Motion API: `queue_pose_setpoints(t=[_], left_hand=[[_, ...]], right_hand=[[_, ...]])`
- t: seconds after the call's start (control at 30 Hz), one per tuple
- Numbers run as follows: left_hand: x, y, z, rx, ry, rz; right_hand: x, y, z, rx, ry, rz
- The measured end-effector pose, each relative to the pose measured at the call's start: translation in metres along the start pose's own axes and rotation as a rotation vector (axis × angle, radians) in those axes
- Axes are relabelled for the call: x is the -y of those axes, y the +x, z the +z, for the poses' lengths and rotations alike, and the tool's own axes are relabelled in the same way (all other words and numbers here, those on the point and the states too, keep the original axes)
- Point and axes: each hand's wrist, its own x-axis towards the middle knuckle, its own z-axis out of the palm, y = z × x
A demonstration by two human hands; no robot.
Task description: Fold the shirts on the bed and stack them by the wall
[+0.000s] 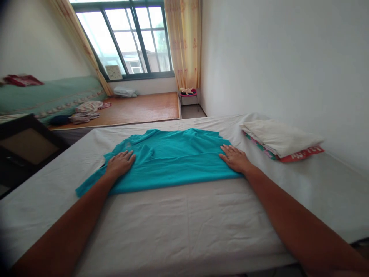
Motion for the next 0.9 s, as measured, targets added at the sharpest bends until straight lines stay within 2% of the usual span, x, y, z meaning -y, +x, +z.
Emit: queue_pose_setpoints(t=[0.13, 0.27, 0.37, 0.47, 0.6, 0.7, 0.77, 0.9], left_hand=[[0.004, 0.002, 0.005, -0.017, 0.021, 0.019], [0.004, 0.002, 0.006, -0.042, 0.034, 0.022], [0.003, 0.001, 0.006, -0.052, 0.035, 0.030], [0.003, 0.000, 0.005, -0.063, 0.035, 0.038], [0.003, 0.000, 0.005, -0.074, 0.040, 0.039], [0.004, -0.001, 0.005, -0.076, 0.042, 0.043], [0.004, -0.002, 0.005, -0.077, 0.043, 0.042], [0.004, -0.002, 0.003, -0.083, 0.040, 0.044]], right_hand=[[-0.016, 0.002, 0.003, -0.045, -0.008, 0.128], [-0.027, 0.019, -0.004, -0.106, 0.092, 0.138], [-0.030, 0.049, -0.023, -0.140, 0.228, 0.120], [-0.023, 0.084, -0.038, -0.161, 0.251, 0.162], [-0.006, 0.121, -0.035, -0.081, 0.230, 0.222], [-0.003, 0.143, -0.032, -0.060, 0.249, 0.153], [-0.012, 0.158, -0.037, -0.138, 0.266, 0.171], [-0.037, 0.185, -0.052, -0.357, 0.268, 0.336]])
